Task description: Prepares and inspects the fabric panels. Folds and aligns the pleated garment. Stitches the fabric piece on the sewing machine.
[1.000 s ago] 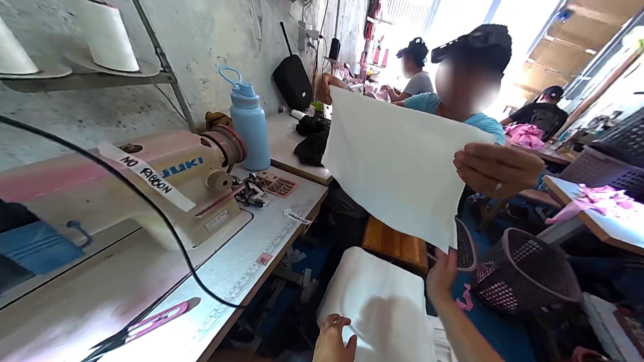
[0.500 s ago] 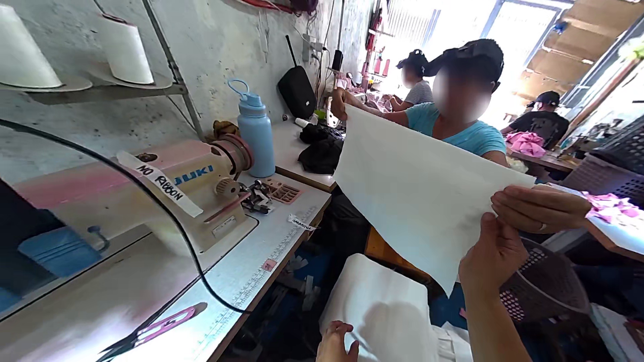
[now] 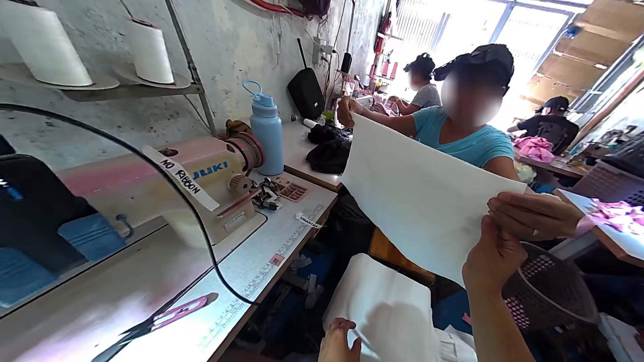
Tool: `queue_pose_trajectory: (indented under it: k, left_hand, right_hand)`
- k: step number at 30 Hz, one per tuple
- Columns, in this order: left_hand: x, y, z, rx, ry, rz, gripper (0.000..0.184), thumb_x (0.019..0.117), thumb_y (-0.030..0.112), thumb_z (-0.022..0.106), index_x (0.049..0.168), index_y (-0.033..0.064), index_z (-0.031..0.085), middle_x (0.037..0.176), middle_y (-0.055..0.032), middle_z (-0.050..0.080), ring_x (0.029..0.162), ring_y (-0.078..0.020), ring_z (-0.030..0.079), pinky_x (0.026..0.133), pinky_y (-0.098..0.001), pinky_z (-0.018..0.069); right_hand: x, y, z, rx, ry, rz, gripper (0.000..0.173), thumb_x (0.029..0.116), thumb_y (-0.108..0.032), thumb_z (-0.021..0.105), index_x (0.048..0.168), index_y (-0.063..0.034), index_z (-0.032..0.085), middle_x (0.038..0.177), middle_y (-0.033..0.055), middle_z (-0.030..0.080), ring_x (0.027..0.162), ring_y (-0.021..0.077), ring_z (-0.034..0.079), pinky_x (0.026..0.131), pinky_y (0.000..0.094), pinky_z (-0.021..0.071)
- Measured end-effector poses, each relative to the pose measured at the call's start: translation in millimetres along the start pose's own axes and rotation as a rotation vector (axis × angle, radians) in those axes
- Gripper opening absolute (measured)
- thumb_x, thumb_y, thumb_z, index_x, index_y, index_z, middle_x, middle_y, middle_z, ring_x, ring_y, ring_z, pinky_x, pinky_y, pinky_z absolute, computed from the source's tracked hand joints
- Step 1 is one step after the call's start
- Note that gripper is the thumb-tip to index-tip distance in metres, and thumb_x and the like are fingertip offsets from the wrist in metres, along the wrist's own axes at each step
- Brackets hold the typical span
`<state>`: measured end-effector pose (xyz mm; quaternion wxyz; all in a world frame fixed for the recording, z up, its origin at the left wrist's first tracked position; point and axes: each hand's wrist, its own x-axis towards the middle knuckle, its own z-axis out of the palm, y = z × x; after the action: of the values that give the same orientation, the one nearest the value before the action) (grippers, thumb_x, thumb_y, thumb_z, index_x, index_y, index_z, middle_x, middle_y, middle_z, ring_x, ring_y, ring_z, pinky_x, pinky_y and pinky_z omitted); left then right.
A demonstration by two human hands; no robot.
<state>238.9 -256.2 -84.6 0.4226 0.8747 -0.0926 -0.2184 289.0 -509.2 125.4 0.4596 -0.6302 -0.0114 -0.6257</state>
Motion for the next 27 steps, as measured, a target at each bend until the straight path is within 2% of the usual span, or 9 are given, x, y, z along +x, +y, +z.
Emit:
queue_pose_trajectory:
  k: [5,8,12,17,27]
  left_hand:
    - [-1.1,0.3,0.4,-0.014,0.007,0.023,0.039,0.0954,0.022,0.067,0.129,0.0024,0.068,0.138,-0.0216,0.06,0.129,-0.0394,0.057,0.107,-0.0565,0.0459]
    - [-1.3,0.2,0.1,-0.001,0.006,0.017,0.039,0.0953,0.023,0.068,0.129,0.0034,0.068,0.138,-0.0206,0.061,0.128,-0.0388,0.057,0.106,-0.0558,0.0468]
    - [-0.7,-0.1,1.2,0.009,0.003,0.023,0.039,0.0955,0.023,0.067,0.129,0.0029,0.069,0.138,-0.0215,0.06,0.127,-0.0387,0.058,0.105,-0.0561,0.0469]
    - [-1.3,1.3,0.6,0.027,0.004,0.033,0.038,0.0957,0.022,0.066,0.129,0.0034,0.069,0.138,-0.0202,0.061,0.126,-0.0375,0.059,0.105,-0.0546,0.0475]
    - [-4.8,11.9,-4.3,0.022,0.008,0.069,0.037,0.0971,0.021,0.065,0.129,0.0022,0.068,0.136,-0.0204,0.062,0.121,-0.0366,0.062,0.104,-0.0521,0.0491]
  right_hand:
    - [0.2,2.2,-2.8,-0.045,-0.021,-0.051,0.012,0.0987,0.001,0.059,0.098,0.0066,0.069,0.095,-0.0043,0.072,0.091,-0.0043,0.067,0.086,0.0171,0.055]
    - [-4.5,3.6,-1.7,-0.038,-0.003,0.0,0.006,0.0967,0.0,0.063,0.096,0.0009,0.069,0.085,-0.0093,0.07,0.081,-0.0047,0.065,0.081,0.0177,0.0557]
    - [-9.7,0.0,-0.1,-0.07,-0.002,0.066,0.007,0.0966,-0.001,0.064,0.094,0.0017,0.07,0.085,-0.009,0.071,0.081,-0.007,0.066,0.079,0.0143,0.0561]
    - [-9.4,-5.3,2.7,-0.065,-0.017,0.042,0.009,0.0954,0.001,0.064,0.092,0.0031,0.071,0.084,-0.007,0.072,0.081,-0.0056,0.067,0.08,0.0157,0.0566]
    - [1.1,-6.1,6.9,-0.078,-0.093,0.051,0.012,0.1003,-0.006,0.059,0.096,0.0003,0.068,0.077,-0.0065,0.065,0.071,-0.0053,0.062,0.068,0.0126,0.0528]
